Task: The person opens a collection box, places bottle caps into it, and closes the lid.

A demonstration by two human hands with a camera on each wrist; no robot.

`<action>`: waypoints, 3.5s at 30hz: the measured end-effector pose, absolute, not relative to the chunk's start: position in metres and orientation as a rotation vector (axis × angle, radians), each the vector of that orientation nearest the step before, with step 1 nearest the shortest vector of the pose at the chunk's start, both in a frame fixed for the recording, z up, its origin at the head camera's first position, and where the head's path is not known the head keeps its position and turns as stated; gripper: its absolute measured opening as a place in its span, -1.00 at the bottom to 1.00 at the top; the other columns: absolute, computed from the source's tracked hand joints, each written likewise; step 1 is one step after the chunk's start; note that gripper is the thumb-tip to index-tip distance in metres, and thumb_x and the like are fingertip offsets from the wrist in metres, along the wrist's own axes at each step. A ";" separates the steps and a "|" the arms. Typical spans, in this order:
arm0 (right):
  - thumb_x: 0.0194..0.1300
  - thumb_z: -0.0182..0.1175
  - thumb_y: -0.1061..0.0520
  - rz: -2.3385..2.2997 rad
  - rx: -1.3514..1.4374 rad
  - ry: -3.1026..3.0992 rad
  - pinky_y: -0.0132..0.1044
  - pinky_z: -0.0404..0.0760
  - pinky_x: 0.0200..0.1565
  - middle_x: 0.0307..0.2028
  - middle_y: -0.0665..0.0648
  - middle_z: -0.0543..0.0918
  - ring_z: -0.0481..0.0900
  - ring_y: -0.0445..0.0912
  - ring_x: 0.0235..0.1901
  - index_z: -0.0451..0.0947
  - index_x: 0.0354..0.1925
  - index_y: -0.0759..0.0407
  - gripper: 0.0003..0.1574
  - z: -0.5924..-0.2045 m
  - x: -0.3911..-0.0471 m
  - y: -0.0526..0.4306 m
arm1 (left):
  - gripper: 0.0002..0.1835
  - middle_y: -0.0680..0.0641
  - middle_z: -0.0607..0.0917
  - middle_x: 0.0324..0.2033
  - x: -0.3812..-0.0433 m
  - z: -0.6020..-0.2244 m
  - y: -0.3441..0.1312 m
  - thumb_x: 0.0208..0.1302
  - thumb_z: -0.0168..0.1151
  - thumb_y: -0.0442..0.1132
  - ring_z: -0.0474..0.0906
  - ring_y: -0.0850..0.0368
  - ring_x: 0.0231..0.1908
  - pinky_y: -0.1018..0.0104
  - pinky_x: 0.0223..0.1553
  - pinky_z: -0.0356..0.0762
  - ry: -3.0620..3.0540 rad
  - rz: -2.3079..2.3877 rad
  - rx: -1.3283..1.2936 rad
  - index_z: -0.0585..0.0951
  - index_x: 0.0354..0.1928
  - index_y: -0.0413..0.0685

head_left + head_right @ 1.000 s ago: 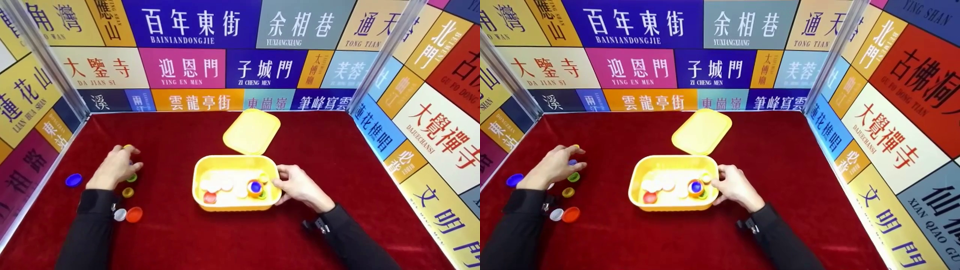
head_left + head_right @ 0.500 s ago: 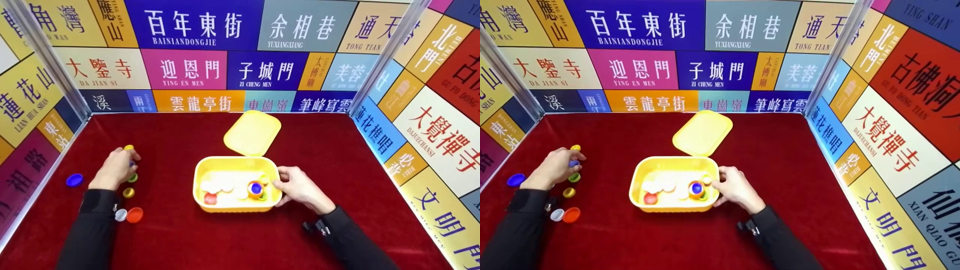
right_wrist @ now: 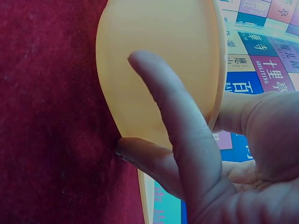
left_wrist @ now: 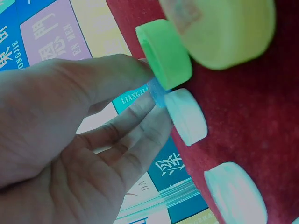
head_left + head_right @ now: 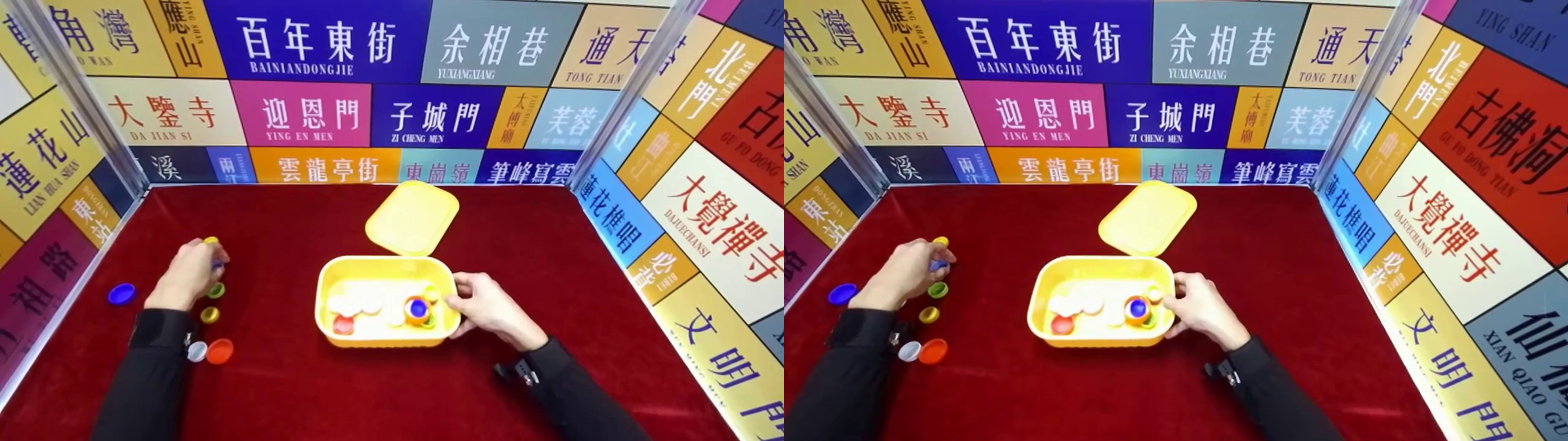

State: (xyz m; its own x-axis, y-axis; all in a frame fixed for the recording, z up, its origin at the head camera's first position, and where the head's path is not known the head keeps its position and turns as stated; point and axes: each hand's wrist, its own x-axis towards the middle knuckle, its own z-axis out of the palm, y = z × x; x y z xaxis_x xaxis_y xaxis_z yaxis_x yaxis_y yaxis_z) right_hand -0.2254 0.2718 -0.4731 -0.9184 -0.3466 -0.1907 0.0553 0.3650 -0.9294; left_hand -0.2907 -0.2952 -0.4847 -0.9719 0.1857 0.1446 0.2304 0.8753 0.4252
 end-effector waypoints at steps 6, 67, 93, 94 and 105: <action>0.66 0.24 0.30 -1.568 -0.271 2.278 0.07 0.97 -0.25 0.29 0.45 0.82 0.96 0.31 -0.12 0.59 0.47 0.42 -0.48 -0.473 -0.225 0.272 | -0.85 -0.48 0.76 -0.07 -0.289 -0.475 -0.282 0.45 0.45 -0.52 0.70 -0.45 -0.03 -0.42 0.17 0.75 -2.862 -0.679 -0.395 0.82 0.00 -0.40; 0.65 0.23 0.31 -1.575 -0.249 2.269 0.08 0.97 -0.25 0.29 0.48 0.81 0.96 0.32 -0.13 0.57 0.49 0.44 -0.46 -0.472 -0.226 0.271 | -0.77 -0.09 0.71 -0.04 -0.211 -0.453 -0.106 0.51 0.63 -0.18 0.68 0.09 -0.22 0.25 -0.14 0.83 -2.489 -0.326 -1.177 0.82 0.07 -0.04; 0.69 0.22 0.32 -1.578 -0.240 2.258 0.09 0.97 -0.25 0.29 0.50 0.80 0.97 0.29 -0.15 0.51 0.55 0.47 -0.42 -0.471 -0.226 0.274 | -0.75 -0.13 0.78 0.09 -0.241 -0.439 -0.145 0.58 0.56 -0.18 0.76 -0.06 0.04 0.01 0.18 0.89 -2.631 -0.588 -0.875 0.85 0.18 -0.03; 0.69 0.22 0.32 -1.579 -0.239 2.256 0.10 0.97 -0.25 0.29 0.50 0.80 0.97 0.30 -0.16 0.50 0.55 0.47 -0.42 -0.471 -0.226 0.274 | -0.75 -0.13 0.78 0.09 -0.244 -0.439 -0.150 0.58 0.56 -0.18 0.76 -0.07 0.04 -0.01 0.18 0.89 -2.641 -0.602 -0.850 0.85 0.18 -0.03; 0.69 0.24 0.30 -1.592 -0.251 2.245 0.10 0.97 -0.24 0.28 0.49 0.81 0.96 0.31 -0.18 0.52 0.54 0.44 -0.43 -0.474 -0.227 0.273 | -0.69 -0.21 0.77 0.19 -0.275 -0.442 -0.207 0.60 0.48 -0.17 0.76 -0.26 0.22 -0.27 0.32 0.81 -2.749 -0.673 -0.585 0.81 0.26 -0.06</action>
State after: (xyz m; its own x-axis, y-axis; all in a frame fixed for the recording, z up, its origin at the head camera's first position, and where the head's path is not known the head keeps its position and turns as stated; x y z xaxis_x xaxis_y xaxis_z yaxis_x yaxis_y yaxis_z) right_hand -0.2266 0.2725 -0.4735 -0.9136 -0.3547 -0.1990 0.0705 0.3437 -0.9364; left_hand -0.2751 -0.2074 -0.4420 -0.8879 0.3211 0.3296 0.4370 0.8127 0.3855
